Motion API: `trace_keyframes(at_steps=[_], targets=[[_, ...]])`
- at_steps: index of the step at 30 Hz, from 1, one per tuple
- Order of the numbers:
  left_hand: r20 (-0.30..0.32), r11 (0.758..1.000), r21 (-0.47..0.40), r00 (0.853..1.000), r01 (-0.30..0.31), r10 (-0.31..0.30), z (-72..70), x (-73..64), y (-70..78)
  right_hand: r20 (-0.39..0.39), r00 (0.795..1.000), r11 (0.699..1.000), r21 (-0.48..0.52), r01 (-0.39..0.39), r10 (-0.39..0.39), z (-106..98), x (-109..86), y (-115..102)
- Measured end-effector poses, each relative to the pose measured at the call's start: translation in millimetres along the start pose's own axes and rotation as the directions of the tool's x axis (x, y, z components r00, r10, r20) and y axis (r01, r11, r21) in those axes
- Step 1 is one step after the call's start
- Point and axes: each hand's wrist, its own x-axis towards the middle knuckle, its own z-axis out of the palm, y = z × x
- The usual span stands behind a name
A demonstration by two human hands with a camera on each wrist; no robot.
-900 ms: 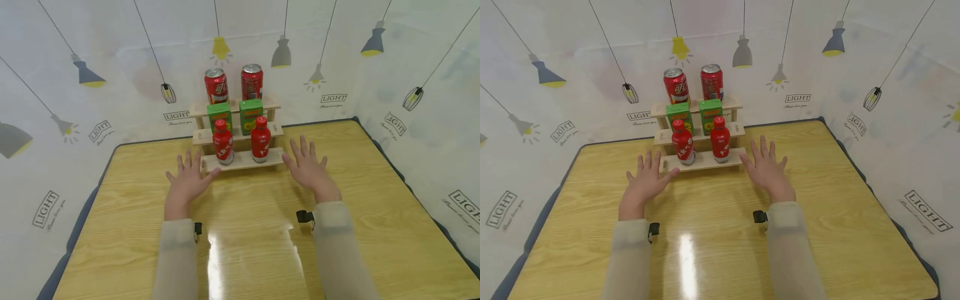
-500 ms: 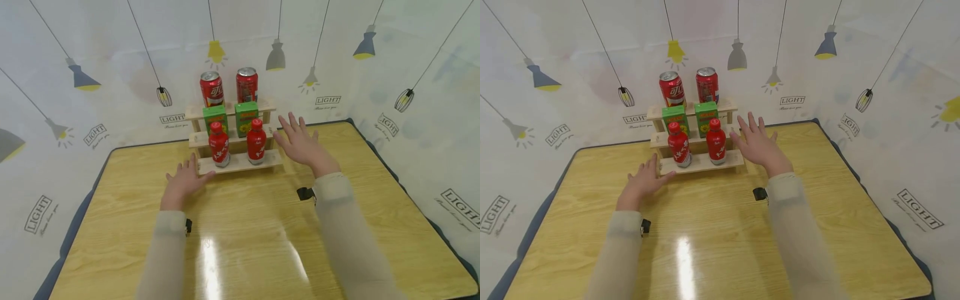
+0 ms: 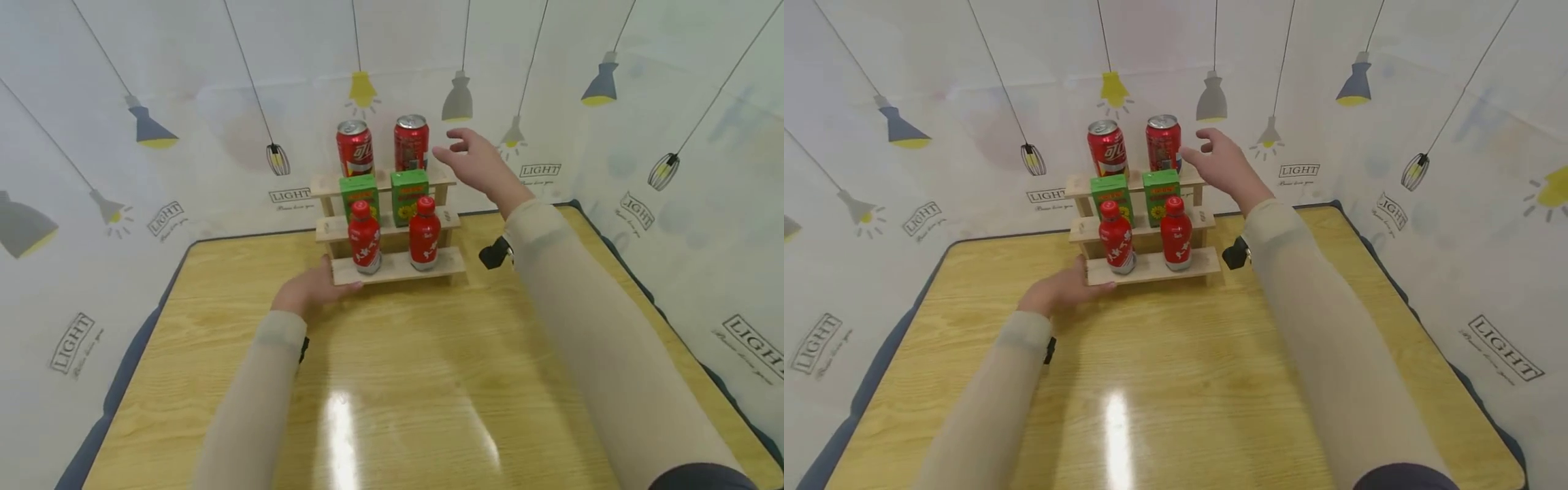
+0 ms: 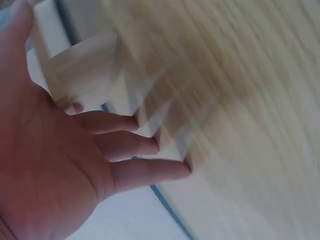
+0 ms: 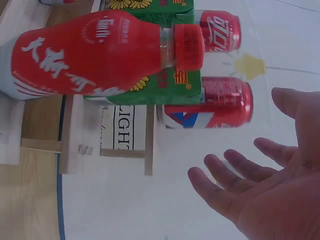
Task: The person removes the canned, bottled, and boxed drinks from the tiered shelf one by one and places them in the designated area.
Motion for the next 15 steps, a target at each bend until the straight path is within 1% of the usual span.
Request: trace_keyframes(at_steps=[3,6,9,13,15], targets=[[0.065,1.000,0.008,0.998,0.024,-0.025,3.1,1.4,4.4,0.041,0.999,0.999,0.000,-0.035,0.035,5.2,16.3,-13.3],[0.102,0.999,0.009,0.994,0.050,-0.050,5.0,2.6,5.9,0.063,0.997,0.999,-0.029,-0.031,0.033,11.9,31.5,-23.0],[0.097,0.997,0.018,0.993,0.071,-0.072,3.0,1.5,5.7,0.062,0.998,0.999,-0.023,-0.028,0.029,16.8,44.9,-29.4],[0.074,0.996,0.037,0.994,0.081,-0.083,-2.9,-1.9,5.1,0.064,0.997,0.998,0.051,-0.045,0.041,18.6,56.7,-33.0],[0.081,0.996,0.047,0.993,0.081,-0.085,-5.1,-3.3,5.1,0.073,0.997,0.997,0.072,-0.039,0.034,18.7,59.9,-33.5]])
